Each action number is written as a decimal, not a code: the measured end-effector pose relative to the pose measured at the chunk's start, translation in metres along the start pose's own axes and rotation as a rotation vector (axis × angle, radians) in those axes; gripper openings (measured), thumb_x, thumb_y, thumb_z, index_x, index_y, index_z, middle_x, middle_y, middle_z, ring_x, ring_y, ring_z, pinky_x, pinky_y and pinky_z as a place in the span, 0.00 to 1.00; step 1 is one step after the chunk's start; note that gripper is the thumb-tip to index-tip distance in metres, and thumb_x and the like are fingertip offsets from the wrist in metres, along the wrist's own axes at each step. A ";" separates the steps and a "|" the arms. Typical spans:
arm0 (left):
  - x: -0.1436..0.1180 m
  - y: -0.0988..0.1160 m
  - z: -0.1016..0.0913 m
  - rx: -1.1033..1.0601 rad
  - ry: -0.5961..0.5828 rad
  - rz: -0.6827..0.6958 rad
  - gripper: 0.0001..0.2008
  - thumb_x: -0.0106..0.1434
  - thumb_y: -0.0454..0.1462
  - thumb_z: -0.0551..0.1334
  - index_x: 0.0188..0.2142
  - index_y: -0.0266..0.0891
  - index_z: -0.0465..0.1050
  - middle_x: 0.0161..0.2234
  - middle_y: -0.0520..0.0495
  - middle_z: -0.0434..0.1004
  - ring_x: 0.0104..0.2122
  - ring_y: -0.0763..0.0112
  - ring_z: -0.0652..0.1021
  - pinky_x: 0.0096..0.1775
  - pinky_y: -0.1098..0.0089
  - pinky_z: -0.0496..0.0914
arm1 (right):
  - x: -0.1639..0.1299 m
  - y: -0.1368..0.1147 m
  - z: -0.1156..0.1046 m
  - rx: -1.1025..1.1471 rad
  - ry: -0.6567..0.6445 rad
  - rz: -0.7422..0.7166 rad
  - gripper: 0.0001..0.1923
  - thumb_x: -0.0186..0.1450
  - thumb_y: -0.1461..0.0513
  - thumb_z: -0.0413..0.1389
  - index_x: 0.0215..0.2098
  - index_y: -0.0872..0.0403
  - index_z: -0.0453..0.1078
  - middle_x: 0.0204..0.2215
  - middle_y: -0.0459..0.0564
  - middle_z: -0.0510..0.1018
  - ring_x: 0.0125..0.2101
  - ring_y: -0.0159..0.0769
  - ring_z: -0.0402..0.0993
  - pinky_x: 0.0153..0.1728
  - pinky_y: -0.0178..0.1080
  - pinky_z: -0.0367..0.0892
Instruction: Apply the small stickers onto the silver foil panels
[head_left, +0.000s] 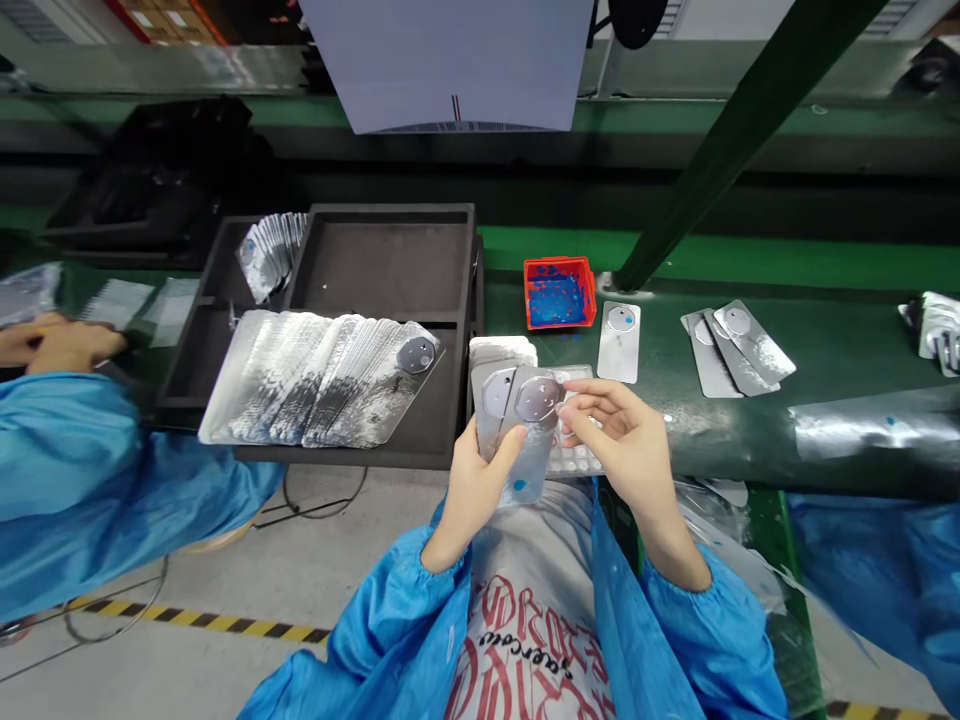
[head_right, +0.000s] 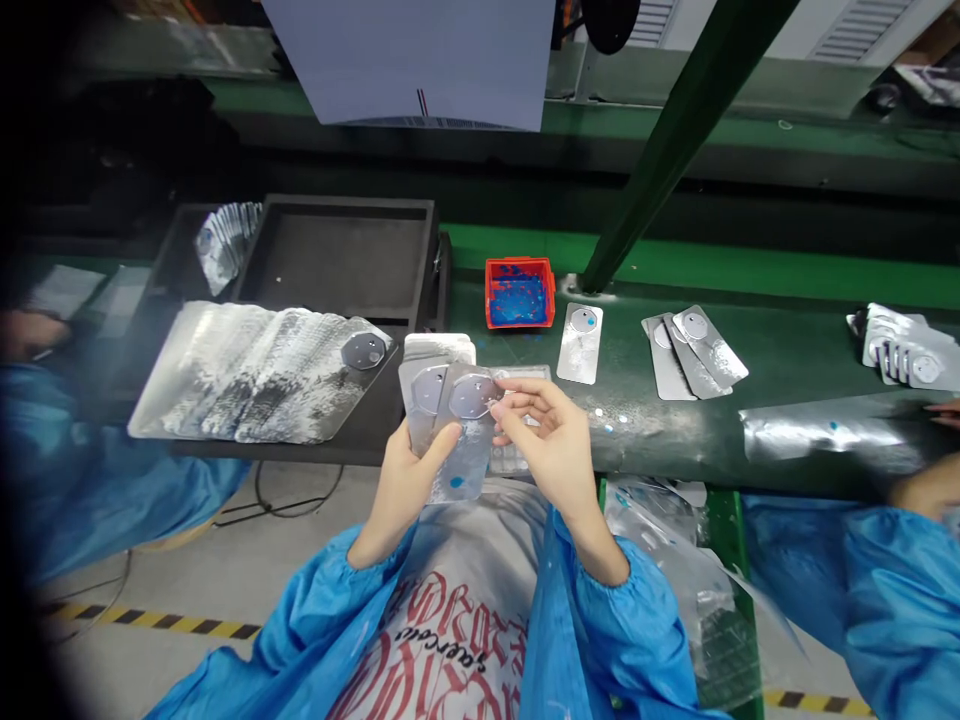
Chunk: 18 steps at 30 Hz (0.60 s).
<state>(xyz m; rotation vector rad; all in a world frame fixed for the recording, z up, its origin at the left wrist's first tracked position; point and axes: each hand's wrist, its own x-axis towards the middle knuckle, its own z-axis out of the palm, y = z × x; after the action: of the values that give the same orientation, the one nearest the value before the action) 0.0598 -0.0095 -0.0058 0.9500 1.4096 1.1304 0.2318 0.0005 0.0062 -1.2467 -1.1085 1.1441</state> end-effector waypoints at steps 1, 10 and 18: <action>0.000 0.000 0.001 -0.004 0.005 0.006 0.14 0.59 0.44 0.72 0.41 0.39 0.83 0.39 0.43 0.90 0.40 0.56 0.87 0.44 0.62 0.80 | 0.000 0.002 0.002 0.008 -0.001 0.013 0.12 0.65 0.54 0.72 0.41 0.51 0.82 0.34 0.48 0.85 0.31 0.37 0.83 0.28 0.38 0.86; -0.004 -0.005 0.004 0.033 0.060 0.088 0.13 0.60 0.43 0.71 0.42 0.39 0.82 0.40 0.43 0.90 0.41 0.57 0.88 0.45 0.63 0.81 | 0.003 0.009 0.014 -0.006 0.070 0.004 0.13 0.63 0.52 0.73 0.35 0.52 0.82 0.36 0.51 0.87 0.33 0.38 0.84 0.33 0.39 0.86; -0.003 -0.008 0.003 0.065 0.044 0.166 0.12 0.60 0.43 0.69 0.41 0.39 0.82 0.38 0.43 0.90 0.39 0.58 0.88 0.43 0.64 0.82 | 0.007 -0.001 0.003 -0.080 -0.011 0.039 0.12 0.62 0.52 0.73 0.35 0.51 0.83 0.36 0.50 0.88 0.35 0.39 0.85 0.37 0.40 0.85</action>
<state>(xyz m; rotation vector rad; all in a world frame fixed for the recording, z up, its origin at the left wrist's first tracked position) 0.0636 -0.0138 -0.0130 1.1115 1.4305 1.2407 0.2295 0.0081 0.0072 -1.3302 -1.1530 1.1465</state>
